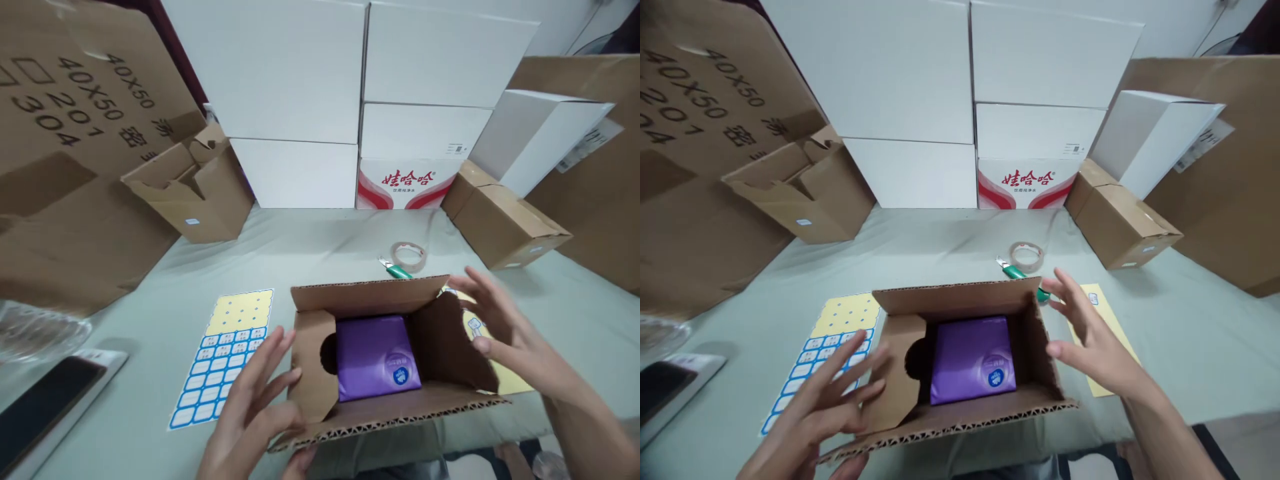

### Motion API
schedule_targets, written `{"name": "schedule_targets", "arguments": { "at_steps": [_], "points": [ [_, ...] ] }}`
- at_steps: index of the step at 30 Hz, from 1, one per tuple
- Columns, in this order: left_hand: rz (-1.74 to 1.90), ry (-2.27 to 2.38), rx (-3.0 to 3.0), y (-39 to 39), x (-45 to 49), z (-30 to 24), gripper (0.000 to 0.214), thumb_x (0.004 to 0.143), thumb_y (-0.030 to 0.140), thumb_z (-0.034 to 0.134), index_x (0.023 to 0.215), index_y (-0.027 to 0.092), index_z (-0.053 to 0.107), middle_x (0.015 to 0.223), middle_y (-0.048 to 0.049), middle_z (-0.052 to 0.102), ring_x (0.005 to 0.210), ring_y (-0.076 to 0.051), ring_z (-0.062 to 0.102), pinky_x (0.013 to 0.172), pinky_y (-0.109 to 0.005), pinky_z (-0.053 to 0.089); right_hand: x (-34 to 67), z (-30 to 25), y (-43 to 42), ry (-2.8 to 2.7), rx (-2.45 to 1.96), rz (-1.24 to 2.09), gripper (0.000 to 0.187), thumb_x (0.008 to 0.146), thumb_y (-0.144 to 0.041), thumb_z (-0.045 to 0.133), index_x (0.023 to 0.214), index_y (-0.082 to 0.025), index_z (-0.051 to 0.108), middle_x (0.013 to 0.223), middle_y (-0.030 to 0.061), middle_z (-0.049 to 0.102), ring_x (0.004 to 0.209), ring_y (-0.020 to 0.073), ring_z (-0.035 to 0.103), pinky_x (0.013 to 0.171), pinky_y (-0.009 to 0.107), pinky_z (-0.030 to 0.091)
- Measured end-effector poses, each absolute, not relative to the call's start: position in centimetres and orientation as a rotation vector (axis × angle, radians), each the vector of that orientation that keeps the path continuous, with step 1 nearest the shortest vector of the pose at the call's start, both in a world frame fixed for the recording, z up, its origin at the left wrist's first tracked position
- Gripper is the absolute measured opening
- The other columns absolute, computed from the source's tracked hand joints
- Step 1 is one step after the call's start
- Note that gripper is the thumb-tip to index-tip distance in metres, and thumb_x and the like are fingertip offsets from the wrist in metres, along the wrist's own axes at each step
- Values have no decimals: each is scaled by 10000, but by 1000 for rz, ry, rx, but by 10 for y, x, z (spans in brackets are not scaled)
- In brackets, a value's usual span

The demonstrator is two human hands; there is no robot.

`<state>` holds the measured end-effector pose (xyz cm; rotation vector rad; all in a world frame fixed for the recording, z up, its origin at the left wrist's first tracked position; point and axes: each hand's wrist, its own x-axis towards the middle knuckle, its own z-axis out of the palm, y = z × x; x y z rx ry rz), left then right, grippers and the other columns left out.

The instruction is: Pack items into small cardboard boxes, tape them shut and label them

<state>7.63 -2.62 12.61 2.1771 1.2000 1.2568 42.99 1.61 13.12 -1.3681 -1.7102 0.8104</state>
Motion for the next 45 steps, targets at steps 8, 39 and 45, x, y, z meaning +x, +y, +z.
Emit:
{"name": "schedule_targets", "arguments": {
  "at_steps": [8, 39, 45],
  "points": [
    [1306, 1471, 2075, -5, 76, 109, 490, 898, 154, 572, 1349, 299, 452, 1370, -77, 555, 1213, -219, 610, 729, -259, 644, 391, 106, 31, -1541, -1239, 1124, 496, 886, -373, 652, 1356, -373, 493, 1493, 67, 448, 1375, 261, 442, 1086, 469, 441],
    [804, 1094, 3138, 21, 117, 129, 429, 929, 167, 446, 1331, 50, 540, 1368, -150, 602, 1299, -264, 548, 1030, -359, 525, 437, 51, 177, -1944, -1576, 520, 164, 832, -292, 672, 910, -148, 665, 1048, 95, 677, 1142, 252, 572, 1071, 504, 367],
    [784, 1046, 3119, 28, 120, 130, 387, 935, 144, 429, 1274, 77, 602, 1334, -127, 632, 1242, -261, 598, 931, -353, 586, 451, 95, 152, -1700, -1463, 677, 333, 878, -511, 556, 887, -185, 625, 916, 97, 693, 931, 249, 642, 908, 450, 490]
  ]
}}
